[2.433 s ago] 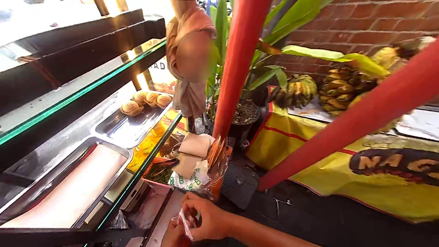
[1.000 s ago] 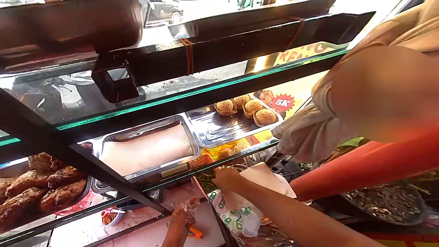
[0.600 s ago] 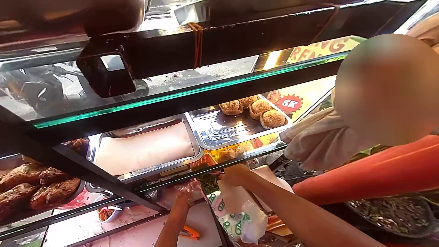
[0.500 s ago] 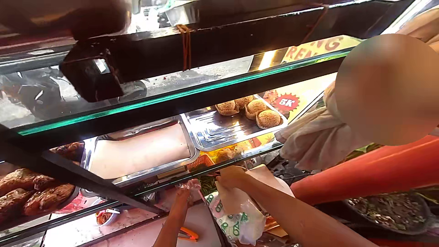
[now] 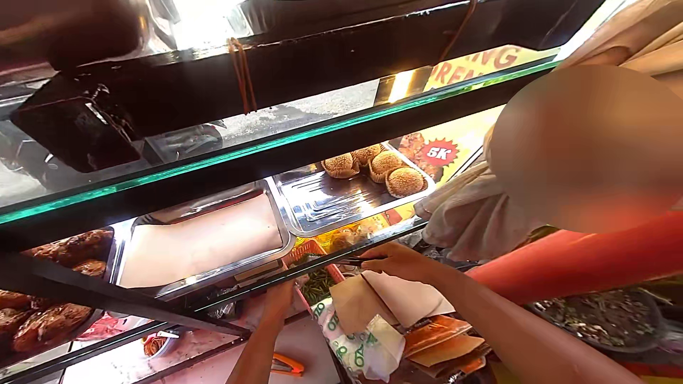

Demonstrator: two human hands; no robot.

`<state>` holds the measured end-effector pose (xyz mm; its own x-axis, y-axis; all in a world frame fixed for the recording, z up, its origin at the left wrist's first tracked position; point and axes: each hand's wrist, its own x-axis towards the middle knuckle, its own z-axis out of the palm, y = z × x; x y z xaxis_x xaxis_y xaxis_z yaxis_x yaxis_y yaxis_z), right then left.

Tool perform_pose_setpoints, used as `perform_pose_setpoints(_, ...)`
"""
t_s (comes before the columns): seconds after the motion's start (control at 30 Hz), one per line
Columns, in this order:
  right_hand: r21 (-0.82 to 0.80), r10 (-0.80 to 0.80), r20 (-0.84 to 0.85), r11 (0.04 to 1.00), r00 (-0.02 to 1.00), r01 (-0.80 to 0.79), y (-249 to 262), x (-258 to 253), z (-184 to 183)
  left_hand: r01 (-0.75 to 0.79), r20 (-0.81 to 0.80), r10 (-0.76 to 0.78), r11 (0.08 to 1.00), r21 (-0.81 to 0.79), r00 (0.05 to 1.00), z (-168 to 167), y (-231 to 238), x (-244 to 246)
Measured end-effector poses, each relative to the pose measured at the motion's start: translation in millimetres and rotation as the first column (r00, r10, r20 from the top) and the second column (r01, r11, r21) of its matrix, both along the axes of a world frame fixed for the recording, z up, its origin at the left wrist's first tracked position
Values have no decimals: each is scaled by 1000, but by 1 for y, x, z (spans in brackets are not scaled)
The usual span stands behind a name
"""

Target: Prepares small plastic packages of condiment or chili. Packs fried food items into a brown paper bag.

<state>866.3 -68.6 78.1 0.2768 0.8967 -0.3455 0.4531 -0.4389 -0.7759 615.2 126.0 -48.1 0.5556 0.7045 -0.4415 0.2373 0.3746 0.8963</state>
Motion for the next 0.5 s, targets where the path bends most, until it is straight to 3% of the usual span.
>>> perform_pose_setpoints(0.1,48,58,31,997,998,-59,-6,5,-2,95,68,-91,994,-55,994,0,6,5)
perform_pose_setpoints(0.17,37,121,119,991,985,-126,-6,2,-3,186,151,-171,979,-87,973,-1,7,8)
perform_pose_setpoints(0.27,10,223,286,972,932,-236,0,-2,0,291,151,-278,954,-77,949,-1,9,10)
perform_pose_setpoints(0.5,-188,318,418,947,851,-261,8,-11,31,180,113,-164,973,-147,980,-6,7,8)
